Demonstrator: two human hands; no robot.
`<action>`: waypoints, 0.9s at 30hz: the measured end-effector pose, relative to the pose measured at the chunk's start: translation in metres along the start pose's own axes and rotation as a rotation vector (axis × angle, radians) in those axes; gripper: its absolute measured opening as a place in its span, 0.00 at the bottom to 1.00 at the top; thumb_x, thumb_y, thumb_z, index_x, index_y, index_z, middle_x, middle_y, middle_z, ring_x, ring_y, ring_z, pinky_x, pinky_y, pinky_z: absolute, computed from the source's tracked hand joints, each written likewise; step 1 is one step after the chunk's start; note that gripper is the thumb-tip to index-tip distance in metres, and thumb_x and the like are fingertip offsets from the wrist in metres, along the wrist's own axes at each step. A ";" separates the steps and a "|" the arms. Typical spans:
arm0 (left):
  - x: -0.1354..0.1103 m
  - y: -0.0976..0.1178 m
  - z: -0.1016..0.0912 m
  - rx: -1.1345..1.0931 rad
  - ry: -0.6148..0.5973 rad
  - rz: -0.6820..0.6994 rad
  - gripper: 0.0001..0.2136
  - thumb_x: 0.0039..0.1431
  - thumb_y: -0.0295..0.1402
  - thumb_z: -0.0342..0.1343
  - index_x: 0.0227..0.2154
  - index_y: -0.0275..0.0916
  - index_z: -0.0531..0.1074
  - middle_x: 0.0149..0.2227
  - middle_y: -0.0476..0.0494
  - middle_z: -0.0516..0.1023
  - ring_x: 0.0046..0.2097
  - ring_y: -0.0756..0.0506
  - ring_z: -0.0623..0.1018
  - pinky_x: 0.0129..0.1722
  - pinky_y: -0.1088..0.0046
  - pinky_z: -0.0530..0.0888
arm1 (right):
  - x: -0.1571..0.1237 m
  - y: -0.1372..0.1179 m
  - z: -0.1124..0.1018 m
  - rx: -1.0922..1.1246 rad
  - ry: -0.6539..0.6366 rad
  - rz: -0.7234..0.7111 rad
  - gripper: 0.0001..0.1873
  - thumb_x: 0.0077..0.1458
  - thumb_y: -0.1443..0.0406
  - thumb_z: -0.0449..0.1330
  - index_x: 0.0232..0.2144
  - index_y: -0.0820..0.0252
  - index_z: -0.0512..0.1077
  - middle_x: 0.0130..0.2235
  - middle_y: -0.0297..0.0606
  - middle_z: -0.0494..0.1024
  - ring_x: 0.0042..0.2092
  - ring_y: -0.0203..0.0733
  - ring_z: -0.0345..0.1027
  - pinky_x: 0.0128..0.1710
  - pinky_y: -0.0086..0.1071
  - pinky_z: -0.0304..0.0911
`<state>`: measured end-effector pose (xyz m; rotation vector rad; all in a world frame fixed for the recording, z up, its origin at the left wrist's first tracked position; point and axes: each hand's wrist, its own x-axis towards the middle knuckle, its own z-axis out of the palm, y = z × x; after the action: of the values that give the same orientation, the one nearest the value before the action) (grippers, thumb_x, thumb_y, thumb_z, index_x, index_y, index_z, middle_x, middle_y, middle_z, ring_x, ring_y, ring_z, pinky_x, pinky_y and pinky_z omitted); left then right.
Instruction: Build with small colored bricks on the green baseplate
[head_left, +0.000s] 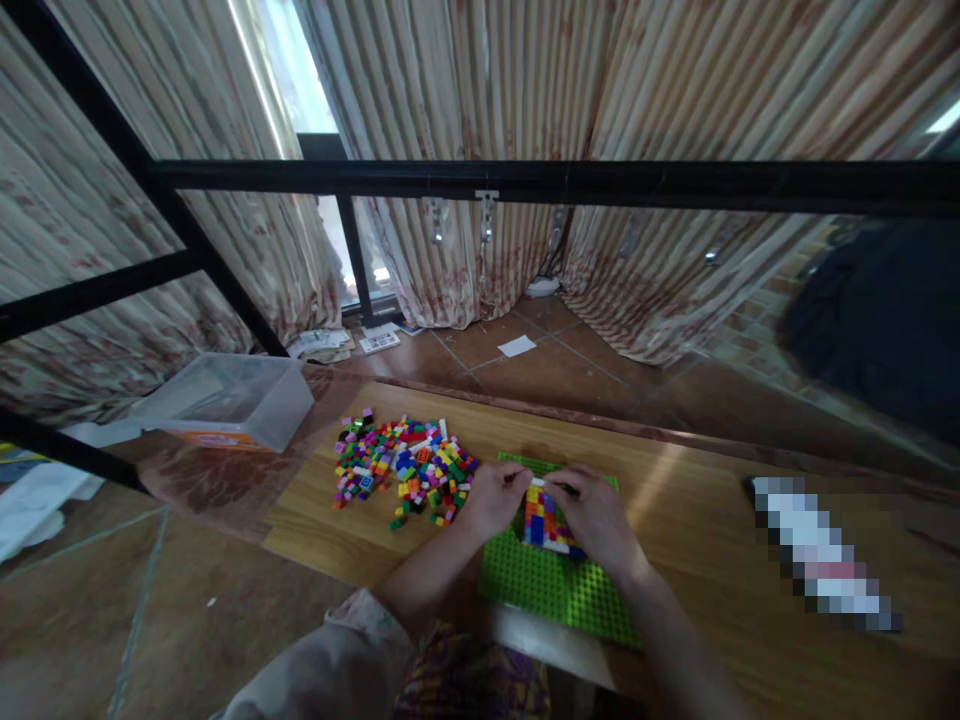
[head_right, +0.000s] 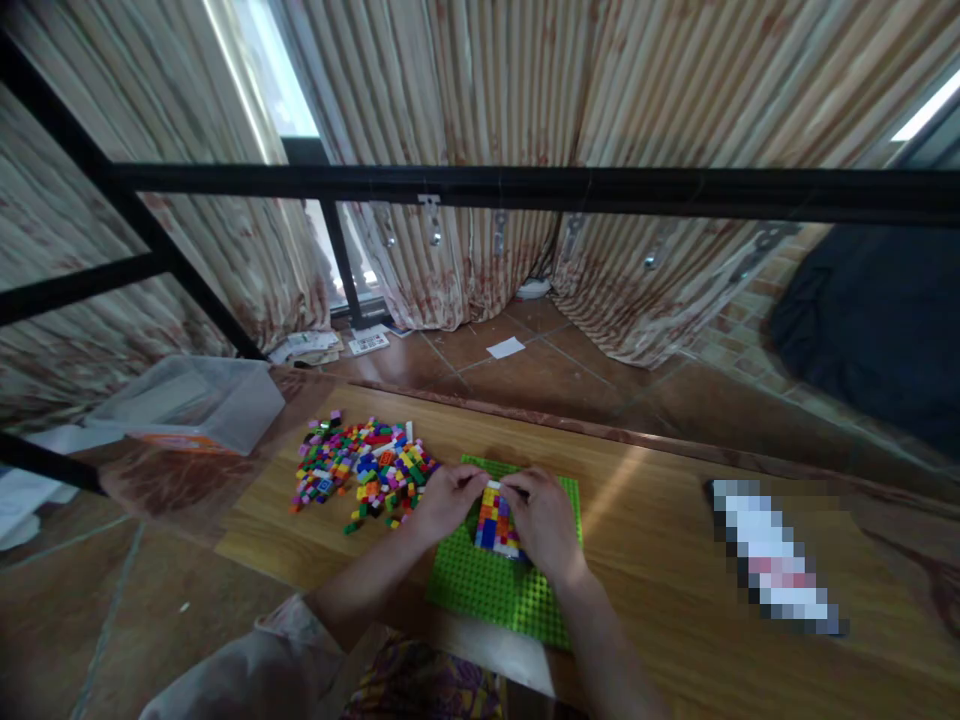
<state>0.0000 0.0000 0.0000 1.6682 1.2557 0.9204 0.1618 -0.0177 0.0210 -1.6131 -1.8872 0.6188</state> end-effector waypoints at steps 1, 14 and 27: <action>0.000 -0.001 0.001 -0.004 0.008 -0.003 0.16 0.58 0.36 0.46 0.19 0.36 0.70 0.19 0.53 0.65 0.24 0.52 0.65 0.24 0.77 0.60 | 0.001 -0.001 -0.001 0.002 -0.013 0.007 0.15 0.55 0.59 0.52 0.30 0.55 0.78 0.34 0.37 0.78 0.38 0.41 0.70 0.40 0.33 0.60; -0.001 -0.004 0.006 -0.062 0.085 -0.035 0.13 0.56 0.35 0.49 0.28 0.37 0.78 0.26 0.49 0.77 0.30 0.50 0.73 0.30 0.77 0.68 | 0.002 -0.002 -0.002 0.033 -0.064 0.028 0.16 0.55 0.59 0.52 0.30 0.56 0.78 0.34 0.37 0.78 0.36 0.40 0.71 0.38 0.31 0.60; -0.008 0.008 0.008 0.076 0.152 -0.025 0.12 0.58 0.31 0.47 0.31 0.38 0.78 0.30 0.47 0.79 0.34 0.48 0.76 0.36 0.74 0.71 | -0.004 0.008 0.007 0.081 -0.008 0.032 0.16 0.55 0.56 0.52 0.35 0.55 0.77 0.37 0.39 0.80 0.39 0.44 0.72 0.42 0.37 0.64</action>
<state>0.0088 -0.0106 0.0038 1.6625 1.4257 1.0108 0.1632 -0.0202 0.0095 -1.5941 -1.8212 0.7067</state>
